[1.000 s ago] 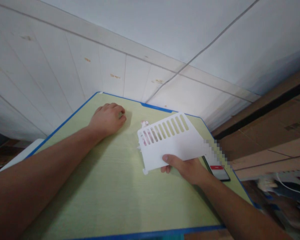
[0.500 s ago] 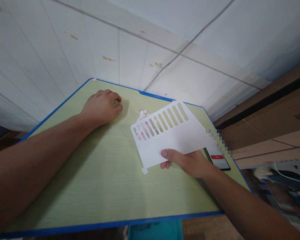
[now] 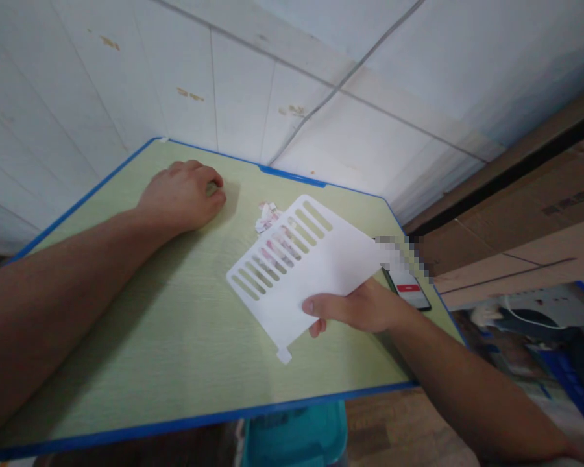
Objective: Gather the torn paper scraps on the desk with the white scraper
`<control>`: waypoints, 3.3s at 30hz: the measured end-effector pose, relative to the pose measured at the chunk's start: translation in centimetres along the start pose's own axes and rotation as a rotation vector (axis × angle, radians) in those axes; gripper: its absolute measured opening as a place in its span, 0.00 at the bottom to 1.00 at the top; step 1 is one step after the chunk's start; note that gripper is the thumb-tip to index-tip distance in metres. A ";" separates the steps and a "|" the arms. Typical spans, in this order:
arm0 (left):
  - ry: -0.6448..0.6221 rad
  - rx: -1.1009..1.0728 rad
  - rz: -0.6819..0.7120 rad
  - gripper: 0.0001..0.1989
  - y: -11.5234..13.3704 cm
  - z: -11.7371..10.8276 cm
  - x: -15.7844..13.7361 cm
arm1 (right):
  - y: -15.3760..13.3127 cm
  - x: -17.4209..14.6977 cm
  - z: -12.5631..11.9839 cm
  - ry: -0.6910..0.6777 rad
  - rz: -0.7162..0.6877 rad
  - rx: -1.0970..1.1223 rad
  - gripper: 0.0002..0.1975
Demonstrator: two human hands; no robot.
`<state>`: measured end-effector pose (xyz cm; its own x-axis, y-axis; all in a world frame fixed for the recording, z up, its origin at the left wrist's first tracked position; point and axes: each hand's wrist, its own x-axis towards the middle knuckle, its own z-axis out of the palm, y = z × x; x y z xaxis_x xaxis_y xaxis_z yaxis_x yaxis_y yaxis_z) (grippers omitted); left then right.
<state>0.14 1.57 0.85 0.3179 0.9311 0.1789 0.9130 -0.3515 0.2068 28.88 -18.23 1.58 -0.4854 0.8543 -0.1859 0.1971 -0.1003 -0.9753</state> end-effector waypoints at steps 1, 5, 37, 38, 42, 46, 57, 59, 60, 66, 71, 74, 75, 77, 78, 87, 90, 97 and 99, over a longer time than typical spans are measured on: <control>0.003 0.005 0.001 0.31 0.0 0.0 0.0 | 0.0 0.0 0.0 -0.021 0.015 0.003 0.12; 0.008 0.017 0.013 0.32 -0.2 0.3 0.2 | -0.1 -0.2 0.3 -0.041 0.067 -0.003 0.12; -0.032 0.036 0.012 0.34 0.3 -0.1 0.0 | 0.2 -0.4 -0.5 -0.140 0.053 0.056 0.22; -0.031 0.031 0.015 0.34 0.2 -0.1 0.0 | 0.1 -0.4 -0.5 -0.134 0.053 0.063 0.23; -0.027 0.027 0.013 0.33 0.2 0.0 0.0 | 0.0 -0.3 -0.7 -0.106 0.072 0.056 0.24; -0.028 0.014 0.011 0.33 0.3 0.0 0.0 | 0.1 -0.4 -0.7 -0.162 0.085 0.053 0.23; -0.026 0.006 0.005 0.33 0.2 0.1 0.1 | 0.0 -0.6 -0.9 -0.212 0.092 0.061 0.16; -0.030 0.005 0.002 0.33 0.2 0.0 0.1 | 0.0 -0.6 -1.0 -0.218 0.095 0.060 0.16; -0.033 0.002 0.003 0.33 0.2 0.0 0.1 | 0.1 -0.6 -1.0 -0.210 0.090 0.059 0.16; -0.031 0.003 0.007 0.34 0.2 0.1 0.0 | 0.0 -0.9 -1.5 -0.160 0.090 0.020 0.13; -0.032 -0.005 -0.007 0.33 0.4 0.0 0.0 | -0.7 -1.0 -1.3 -0.212 0.140 0.018 0.13; -0.034 0.001 -0.005 0.33 0.5 -0.1 0.0 | -0.6 -1.0 -1.2 -0.220 0.147 0.033 0.13; -0.033 0.004 -0.002 0.33 0.5 -0.1 0.0 | -0.5 -1.0 -1.2 -0.225 0.143 0.037 0.14; -0.028 0.011 0.007 0.34 0.4 -0.1 0.0 | -0.3 -1.0 -1.3 -0.235 0.133 0.045 0.15; -0.027 0.015 0.009 0.34 0.4 0.0 0.0 | -0.1 -1.0 -1.3 -0.238 0.131 0.046 0.15; -0.018 0.000 0.015 0.34 0.0 0.1 0.0 | 0.4 -0.9 -1.4 -0.224 0.129 0.057 0.14; -0.013 -0.019 0.013 0.33 0.0 0.2 0.0 | 0.5 -0.9 -1.4 -0.222 0.132 0.063 0.14; 0.002 -0.104 0.050 0.32 0.2 0.4 0.0 | 0.5 -0.9 -1.2 -0.243 0.123 0.089 0.15; 0.006 -0.124 0.077 0.33 0.3 0.5 0.1 | 0.4 -1.0 -1.2 -0.251 0.130 0.090 0.15</control>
<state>0.60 1.58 0.41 0.3839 0.9006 0.2040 0.8476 -0.4313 0.3092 30.45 -18.49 1.46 -0.6585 0.6797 -0.3230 0.2008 -0.2549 -0.9459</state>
